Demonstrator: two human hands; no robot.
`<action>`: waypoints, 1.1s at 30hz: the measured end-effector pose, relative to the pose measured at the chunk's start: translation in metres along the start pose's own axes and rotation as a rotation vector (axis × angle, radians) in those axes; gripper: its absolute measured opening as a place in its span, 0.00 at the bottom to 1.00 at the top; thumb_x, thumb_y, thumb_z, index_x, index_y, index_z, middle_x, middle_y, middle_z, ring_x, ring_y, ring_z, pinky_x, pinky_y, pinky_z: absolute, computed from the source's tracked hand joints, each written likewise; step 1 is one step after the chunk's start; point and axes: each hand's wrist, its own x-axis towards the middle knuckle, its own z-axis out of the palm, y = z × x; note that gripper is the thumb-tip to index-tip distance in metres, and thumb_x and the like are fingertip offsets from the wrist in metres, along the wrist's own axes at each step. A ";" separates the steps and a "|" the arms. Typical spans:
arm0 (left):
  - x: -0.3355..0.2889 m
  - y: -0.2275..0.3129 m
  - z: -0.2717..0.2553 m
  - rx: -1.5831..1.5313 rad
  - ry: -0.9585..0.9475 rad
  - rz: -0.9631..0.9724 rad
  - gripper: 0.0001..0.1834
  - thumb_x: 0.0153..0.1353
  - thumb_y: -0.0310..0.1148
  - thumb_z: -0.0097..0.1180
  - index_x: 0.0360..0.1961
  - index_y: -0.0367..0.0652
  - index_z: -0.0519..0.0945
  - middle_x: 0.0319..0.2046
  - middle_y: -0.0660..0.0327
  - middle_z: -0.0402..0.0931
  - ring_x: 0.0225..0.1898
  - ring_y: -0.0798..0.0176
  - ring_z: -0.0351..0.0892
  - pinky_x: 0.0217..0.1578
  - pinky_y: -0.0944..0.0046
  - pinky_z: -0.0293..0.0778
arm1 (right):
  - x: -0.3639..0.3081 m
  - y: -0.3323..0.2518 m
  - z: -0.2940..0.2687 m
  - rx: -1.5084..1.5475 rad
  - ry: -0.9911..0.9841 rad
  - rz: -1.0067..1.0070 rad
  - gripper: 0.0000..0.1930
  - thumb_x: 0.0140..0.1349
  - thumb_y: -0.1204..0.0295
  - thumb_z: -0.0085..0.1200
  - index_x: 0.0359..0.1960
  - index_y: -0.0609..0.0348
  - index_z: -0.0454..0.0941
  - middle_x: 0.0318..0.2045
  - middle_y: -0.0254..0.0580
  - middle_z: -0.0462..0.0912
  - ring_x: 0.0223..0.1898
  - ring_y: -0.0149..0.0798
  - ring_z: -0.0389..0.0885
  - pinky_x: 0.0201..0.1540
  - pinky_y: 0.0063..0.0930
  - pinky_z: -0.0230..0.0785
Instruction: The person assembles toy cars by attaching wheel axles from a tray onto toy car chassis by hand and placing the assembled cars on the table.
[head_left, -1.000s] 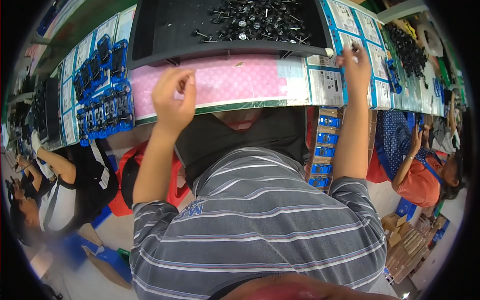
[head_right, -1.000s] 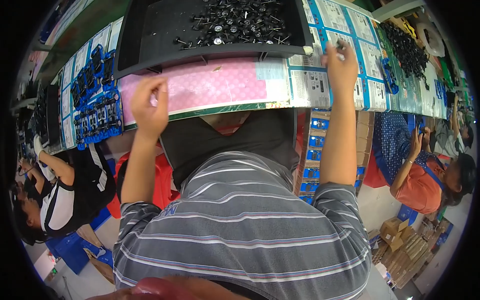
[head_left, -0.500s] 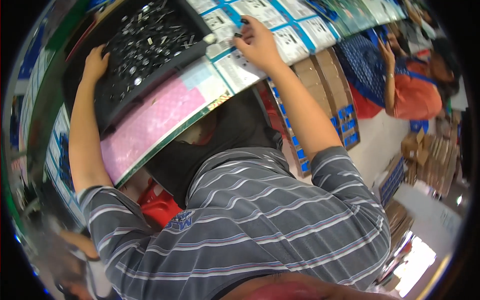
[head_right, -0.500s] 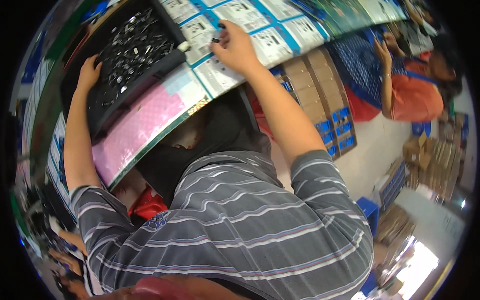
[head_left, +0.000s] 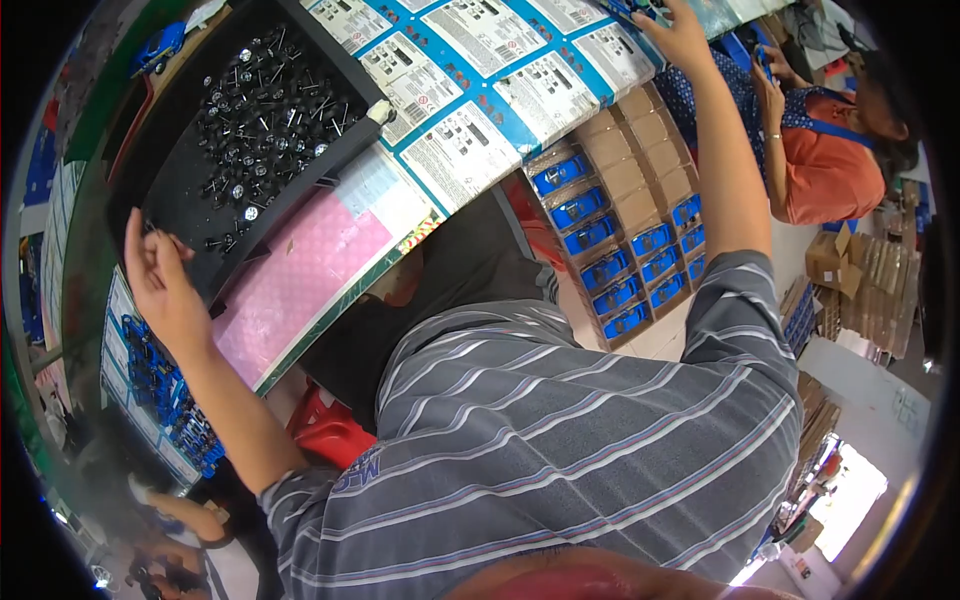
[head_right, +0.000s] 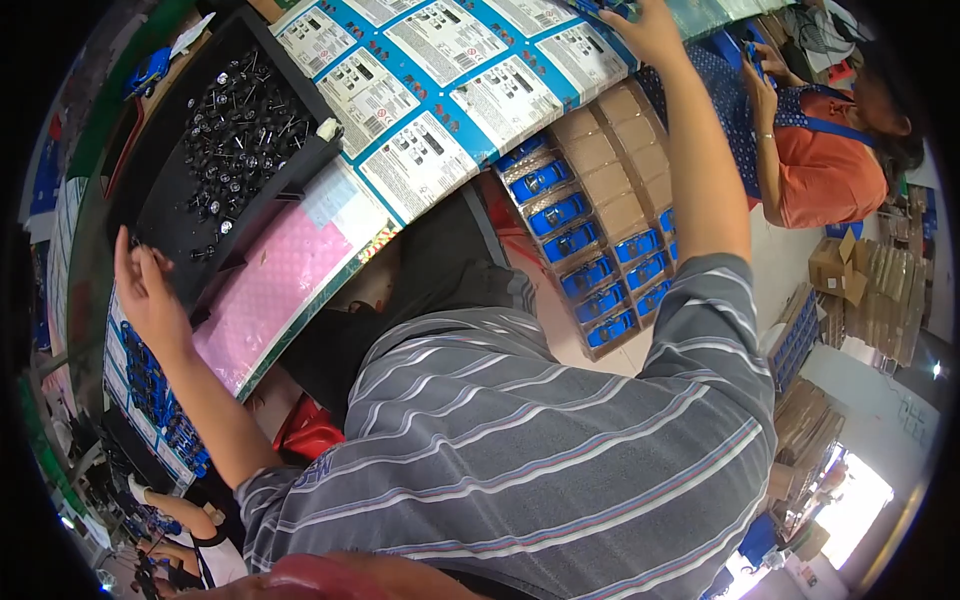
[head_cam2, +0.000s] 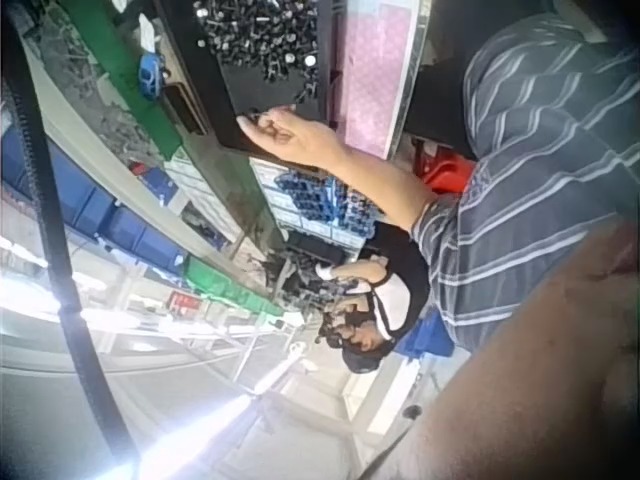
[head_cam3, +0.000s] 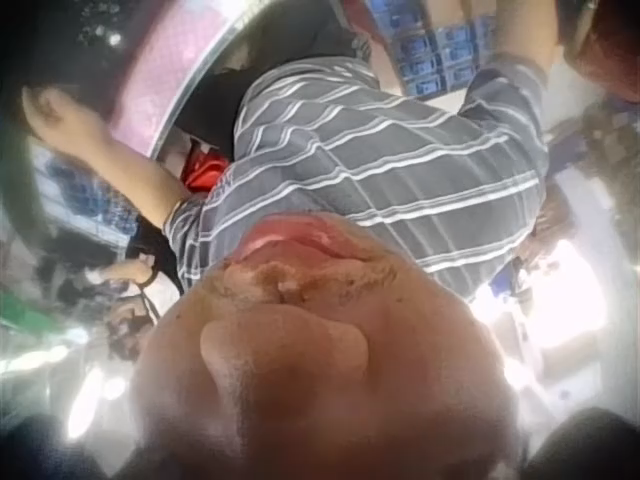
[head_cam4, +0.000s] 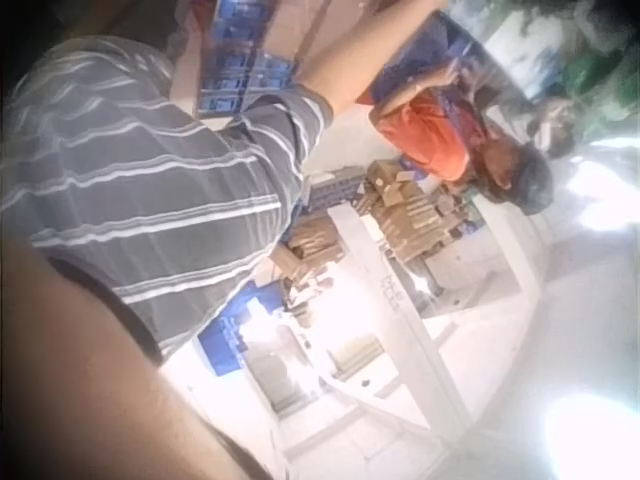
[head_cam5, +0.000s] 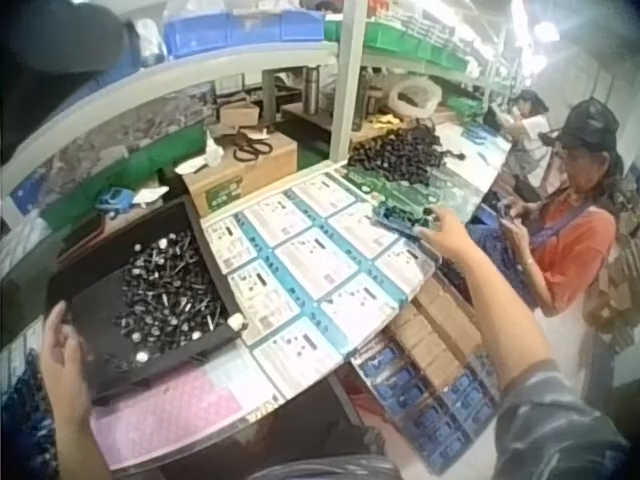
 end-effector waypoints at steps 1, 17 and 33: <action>-0.016 -0.001 0.004 -0.226 -0.003 -0.023 0.27 0.73 0.26 0.50 0.70 0.30 0.62 0.38 0.62 0.72 0.38 0.72 0.71 0.42 0.71 0.72 | 0.010 -0.020 0.008 -0.529 -0.001 0.199 0.33 0.52 0.60 0.69 0.59 0.62 0.75 0.51 0.57 0.80 0.50 0.51 0.82 0.54 0.41 0.74; -0.120 0.018 0.078 -0.603 -0.245 -0.331 0.33 0.54 0.14 0.66 0.62 0.33 0.69 0.43 0.62 0.72 0.40 0.70 0.73 0.43 0.71 0.73 | -0.044 -0.083 0.053 -0.258 -0.256 0.136 0.31 0.51 0.57 0.69 0.53 0.64 0.81 0.41 0.51 0.86 0.39 0.42 0.85 0.43 0.32 0.77; -0.065 0.007 0.153 0.166 -0.522 0.475 0.32 0.47 0.38 0.76 0.53 0.39 0.80 0.52 0.55 0.77 0.55 0.50 0.74 0.56 0.55 0.71 | -0.144 -0.221 0.150 -0.139 -0.563 -0.182 0.30 0.52 0.69 0.70 0.57 0.64 0.75 0.46 0.54 0.79 0.47 0.56 0.80 0.49 0.41 0.73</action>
